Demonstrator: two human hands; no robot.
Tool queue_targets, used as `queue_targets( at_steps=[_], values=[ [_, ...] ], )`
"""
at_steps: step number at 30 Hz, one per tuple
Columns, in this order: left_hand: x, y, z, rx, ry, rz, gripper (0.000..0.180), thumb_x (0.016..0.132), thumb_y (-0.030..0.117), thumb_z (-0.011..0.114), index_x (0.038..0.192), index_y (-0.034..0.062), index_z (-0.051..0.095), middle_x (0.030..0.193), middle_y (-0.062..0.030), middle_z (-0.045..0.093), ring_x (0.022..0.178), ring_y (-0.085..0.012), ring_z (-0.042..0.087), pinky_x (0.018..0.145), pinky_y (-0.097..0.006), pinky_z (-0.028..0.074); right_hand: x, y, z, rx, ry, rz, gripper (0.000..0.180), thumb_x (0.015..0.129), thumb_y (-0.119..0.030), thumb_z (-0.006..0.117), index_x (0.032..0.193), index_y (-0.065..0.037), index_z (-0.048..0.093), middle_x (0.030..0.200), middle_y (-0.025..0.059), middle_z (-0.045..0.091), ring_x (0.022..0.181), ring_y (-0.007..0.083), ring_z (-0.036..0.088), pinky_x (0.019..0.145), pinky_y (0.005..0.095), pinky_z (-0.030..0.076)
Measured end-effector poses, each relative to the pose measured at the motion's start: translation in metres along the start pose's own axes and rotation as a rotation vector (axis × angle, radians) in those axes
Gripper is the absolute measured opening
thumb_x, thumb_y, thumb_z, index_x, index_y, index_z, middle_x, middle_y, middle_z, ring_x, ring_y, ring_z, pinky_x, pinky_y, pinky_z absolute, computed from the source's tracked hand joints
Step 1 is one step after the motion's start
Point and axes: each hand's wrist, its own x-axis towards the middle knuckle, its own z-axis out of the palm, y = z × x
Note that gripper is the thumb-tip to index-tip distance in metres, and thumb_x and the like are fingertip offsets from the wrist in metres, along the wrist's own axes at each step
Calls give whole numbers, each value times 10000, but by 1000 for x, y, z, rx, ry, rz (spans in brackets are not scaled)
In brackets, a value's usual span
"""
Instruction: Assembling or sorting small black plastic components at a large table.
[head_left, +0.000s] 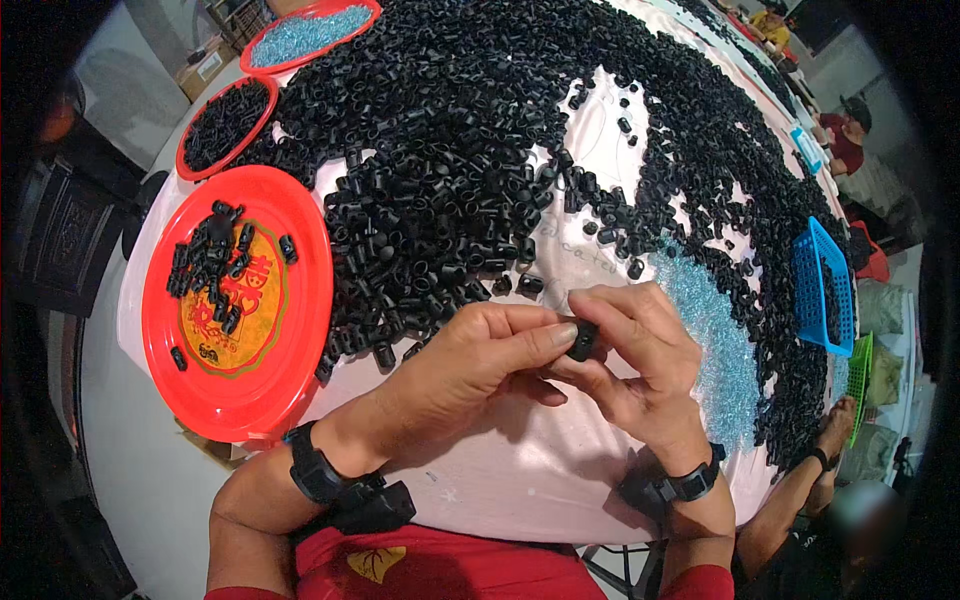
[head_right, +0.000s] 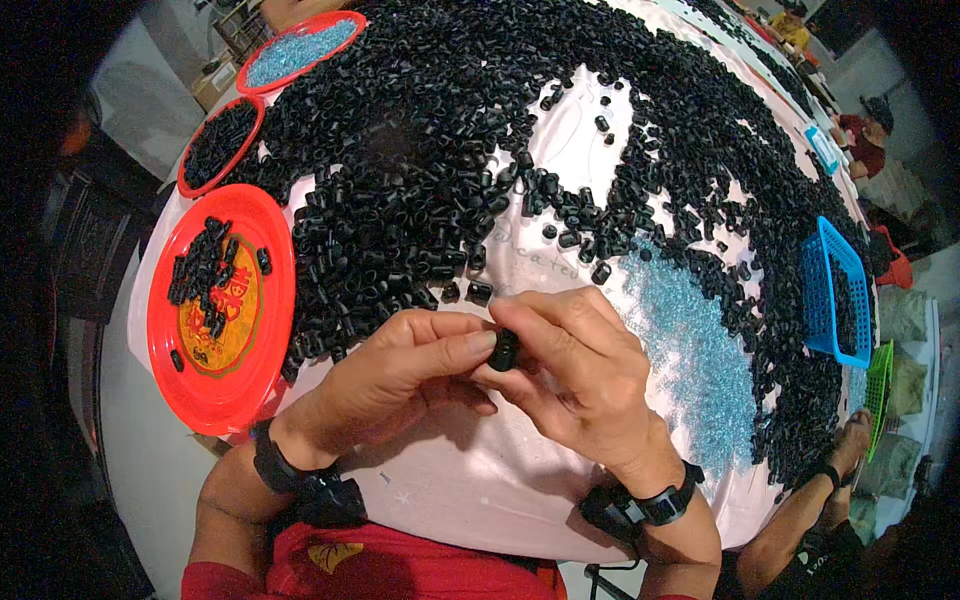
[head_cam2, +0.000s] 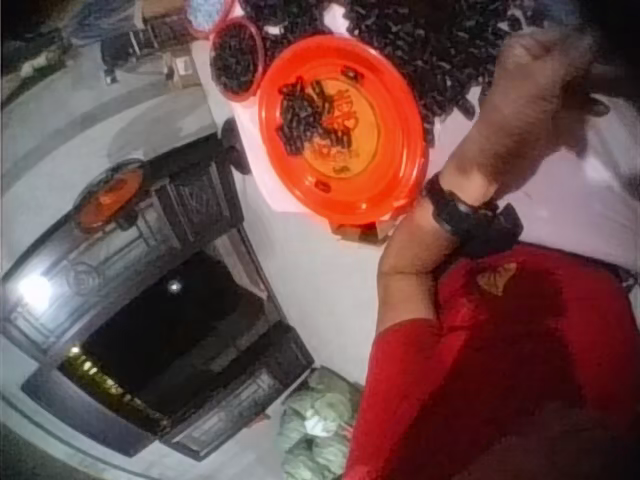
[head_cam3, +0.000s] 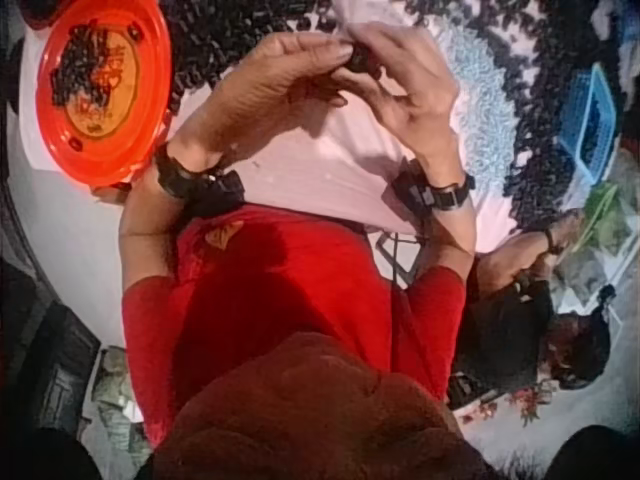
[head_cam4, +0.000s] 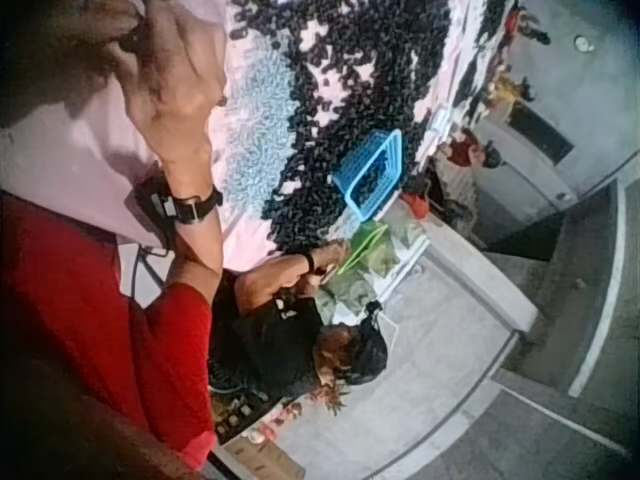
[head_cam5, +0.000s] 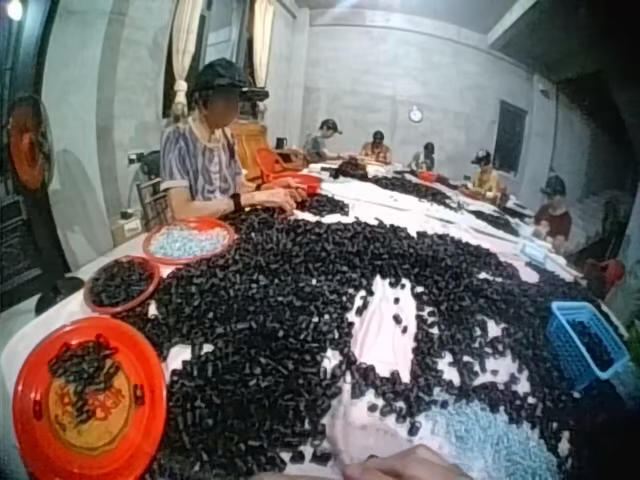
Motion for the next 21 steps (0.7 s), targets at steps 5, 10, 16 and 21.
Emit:
queue_targets(
  at_steps=[5,10,16,21],
  values=[
    [5,-4,-3,34,0,75,267,1036,219,624,1208,22,674,1080,-23,716,993,-81,677,845,-240,547,2,-1,2,20,31,3,523,681,-104,900,1165,-15,721,1080,138,711,859,264,654,721,350,533],
    [8,-4,-5,157,70,107,227,997,176,685,1169,28,676,1063,-10,710,936,-62,668,806,-211,526,1,2,2,-33,21,-27,533,655,-86,901,1152,-15,723,1076,132,709,888,270,656,738,356,531],
    [10,-6,2,232,169,160,200,1005,201,685,1123,40,671,1040,-13,706,888,-64,670,753,-209,537,-1,4,0,-38,0,17,501,660,-69,897,1131,-19,730,1054,132,715,862,255,656,720,347,525],
    [10,-8,-4,118,256,244,207,1058,236,603,1095,39,655,1066,-56,706,896,-105,706,698,-219,559,-1,8,0,18,39,57,466,680,-62,893,1118,-18,741,981,111,732,755,208,646,666,326,512]
  ],
)
